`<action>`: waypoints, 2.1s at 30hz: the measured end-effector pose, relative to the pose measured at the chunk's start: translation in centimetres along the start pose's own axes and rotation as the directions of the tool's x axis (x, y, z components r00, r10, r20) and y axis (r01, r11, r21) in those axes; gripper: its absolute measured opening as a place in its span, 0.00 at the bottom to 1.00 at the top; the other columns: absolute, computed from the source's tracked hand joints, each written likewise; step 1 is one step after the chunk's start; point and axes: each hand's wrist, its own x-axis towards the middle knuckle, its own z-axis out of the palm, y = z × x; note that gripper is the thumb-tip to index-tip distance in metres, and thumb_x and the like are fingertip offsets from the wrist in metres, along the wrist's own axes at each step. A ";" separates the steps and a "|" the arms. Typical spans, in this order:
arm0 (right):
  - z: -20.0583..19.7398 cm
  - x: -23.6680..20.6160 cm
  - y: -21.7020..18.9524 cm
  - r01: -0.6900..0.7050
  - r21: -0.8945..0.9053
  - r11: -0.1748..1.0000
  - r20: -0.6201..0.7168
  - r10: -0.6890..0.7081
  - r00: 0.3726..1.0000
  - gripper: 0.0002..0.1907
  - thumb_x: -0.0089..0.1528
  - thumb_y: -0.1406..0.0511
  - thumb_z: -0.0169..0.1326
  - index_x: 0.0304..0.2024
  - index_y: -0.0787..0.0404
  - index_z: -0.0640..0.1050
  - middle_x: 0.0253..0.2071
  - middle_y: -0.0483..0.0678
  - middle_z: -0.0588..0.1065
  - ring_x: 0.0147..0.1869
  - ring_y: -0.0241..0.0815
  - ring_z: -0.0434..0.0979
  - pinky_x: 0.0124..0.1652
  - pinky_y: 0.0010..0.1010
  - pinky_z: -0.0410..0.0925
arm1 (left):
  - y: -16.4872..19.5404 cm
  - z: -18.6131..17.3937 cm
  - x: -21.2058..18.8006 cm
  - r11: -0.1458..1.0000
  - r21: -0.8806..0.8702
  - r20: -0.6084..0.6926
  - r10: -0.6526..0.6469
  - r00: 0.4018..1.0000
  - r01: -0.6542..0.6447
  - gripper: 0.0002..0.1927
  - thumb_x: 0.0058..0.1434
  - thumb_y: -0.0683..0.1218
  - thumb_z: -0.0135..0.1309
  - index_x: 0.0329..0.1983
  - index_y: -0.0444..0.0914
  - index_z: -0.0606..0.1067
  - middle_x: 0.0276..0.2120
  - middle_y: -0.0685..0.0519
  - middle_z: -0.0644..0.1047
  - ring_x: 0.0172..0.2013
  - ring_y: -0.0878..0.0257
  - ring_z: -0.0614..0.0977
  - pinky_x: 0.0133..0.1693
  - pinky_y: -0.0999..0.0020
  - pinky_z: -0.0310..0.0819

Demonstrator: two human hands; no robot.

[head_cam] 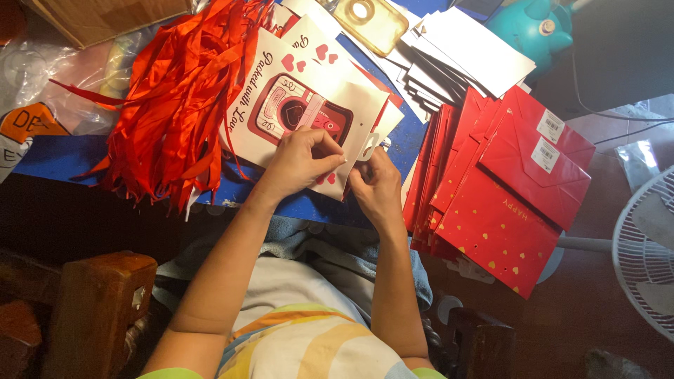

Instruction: The person assembles red Valentine's Day gift boxes by inserting white ribbons through slots, threading them, and securing them with tape. They handle multiple boxes, stacking completed units and continuing the process with new items.

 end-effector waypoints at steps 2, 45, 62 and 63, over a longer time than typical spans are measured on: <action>0.0 0.0 0.0 0.030 -0.007 1.000 -0.010 -0.030 0.999 0.11 0.58 0.72 0.54 0.45 0.64 0.78 0.34 0.48 0.68 0.34 0.39 0.67 0.37 0.31 0.66 | -0.5 0.3 0.0 0.998 0.052 -0.044 0.019 0.999 -0.017 0.06 0.58 0.41 0.64 0.32 0.33 0.79 0.25 0.54 0.78 0.20 0.72 0.79 0.23 0.74 0.74; -4.7 5.9 -12.1 0.284 0.730 0.622 -0.113 -0.299 0.947 0.21 0.74 0.69 0.54 0.67 0.72 0.70 0.63 0.61 0.74 0.63 0.52 0.79 0.65 0.42 0.74 | 5.3 -6.7 -10.5 0.870 -0.408 -0.173 0.225 0.959 -0.278 0.11 0.72 0.45 0.56 0.52 0.35 0.81 0.31 0.54 0.80 0.34 0.71 0.80 0.39 0.74 0.77; 7.8 12.2 -5.4 0.108 -0.113 0.988 0.549 -0.029 0.835 0.36 0.65 0.72 0.52 0.74 0.51 0.57 0.56 0.58 0.79 0.55 0.43 0.82 0.51 0.35 0.74 | 1.3 -10.5 -9.6 0.647 0.739 -0.522 0.373 0.767 0.188 0.38 0.60 0.53 0.66 0.71 0.43 0.66 0.69 0.40 0.63 0.72 0.41 0.59 0.66 0.25 0.44; 8.1 11.4 -5.6 0.139 -0.054 0.989 0.594 -0.080 0.801 0.34 0.68 0.71 0.52 0.74 0.52 0.56 0.58 0.58 0.77 0.58 0.43 0.80 0.54 0.35 0.74 | 1.1 -10.3 -9.1 0.651 0.739 -0.513 0.375 0.772 0.175 0.43 0.56 0.56 0.68 0.72 0.42 0.64 0.69 0.38 0.61 0.72 0.39 0.56 0.64 0.22 0.41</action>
